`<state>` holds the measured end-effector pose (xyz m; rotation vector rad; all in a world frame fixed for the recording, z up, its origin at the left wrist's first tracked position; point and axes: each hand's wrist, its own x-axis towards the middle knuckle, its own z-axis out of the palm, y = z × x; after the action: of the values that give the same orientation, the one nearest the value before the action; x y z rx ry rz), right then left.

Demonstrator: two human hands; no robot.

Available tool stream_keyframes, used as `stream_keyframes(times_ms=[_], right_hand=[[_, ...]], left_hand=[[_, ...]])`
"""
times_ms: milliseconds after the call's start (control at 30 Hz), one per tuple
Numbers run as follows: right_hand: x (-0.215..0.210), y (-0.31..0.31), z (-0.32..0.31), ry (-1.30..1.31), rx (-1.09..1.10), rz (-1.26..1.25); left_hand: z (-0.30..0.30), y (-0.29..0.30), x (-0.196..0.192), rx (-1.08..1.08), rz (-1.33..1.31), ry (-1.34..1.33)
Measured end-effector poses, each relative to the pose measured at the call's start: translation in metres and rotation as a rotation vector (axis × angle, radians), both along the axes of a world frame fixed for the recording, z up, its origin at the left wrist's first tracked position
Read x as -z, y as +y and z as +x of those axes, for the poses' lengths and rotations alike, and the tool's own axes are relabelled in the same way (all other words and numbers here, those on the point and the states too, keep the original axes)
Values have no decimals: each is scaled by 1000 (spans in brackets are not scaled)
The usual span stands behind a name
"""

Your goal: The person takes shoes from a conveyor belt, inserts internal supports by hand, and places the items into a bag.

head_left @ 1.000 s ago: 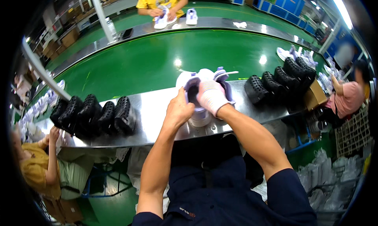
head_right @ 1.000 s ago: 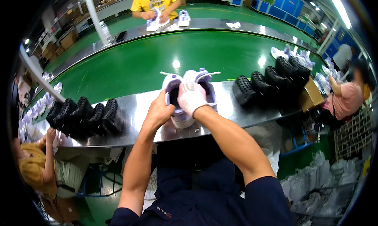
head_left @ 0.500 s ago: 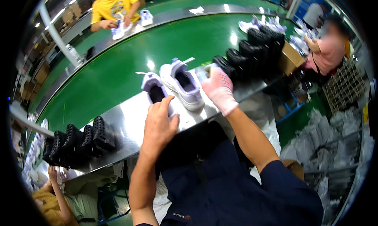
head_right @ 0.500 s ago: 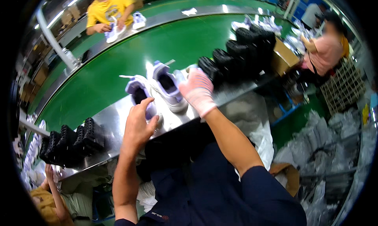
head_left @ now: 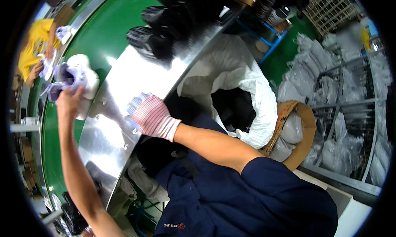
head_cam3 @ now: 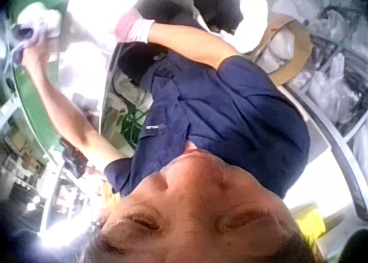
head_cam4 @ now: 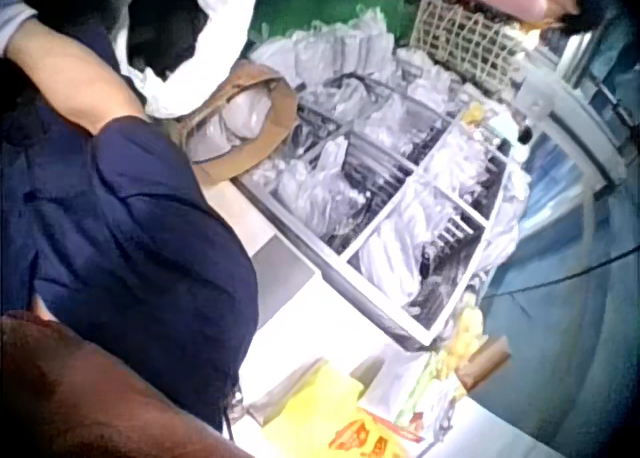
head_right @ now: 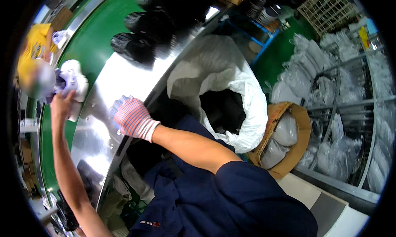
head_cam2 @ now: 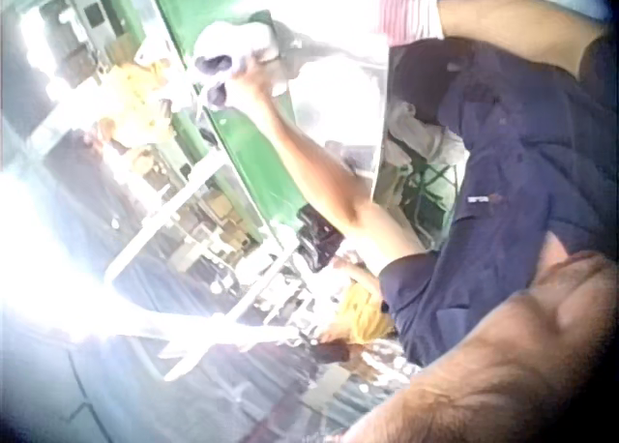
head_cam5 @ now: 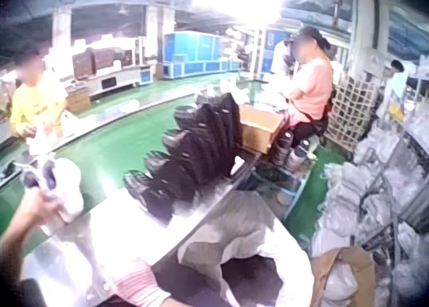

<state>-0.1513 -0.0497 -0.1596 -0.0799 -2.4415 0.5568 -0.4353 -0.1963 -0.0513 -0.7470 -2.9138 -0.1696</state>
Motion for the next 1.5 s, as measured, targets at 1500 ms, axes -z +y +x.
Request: stream_keyframes(times_ms=[1500], right_hand=[[320, 122, 357, -763, 1018, -1117]], left_hand=[[174, 42, 94, 414, 274, 167]])
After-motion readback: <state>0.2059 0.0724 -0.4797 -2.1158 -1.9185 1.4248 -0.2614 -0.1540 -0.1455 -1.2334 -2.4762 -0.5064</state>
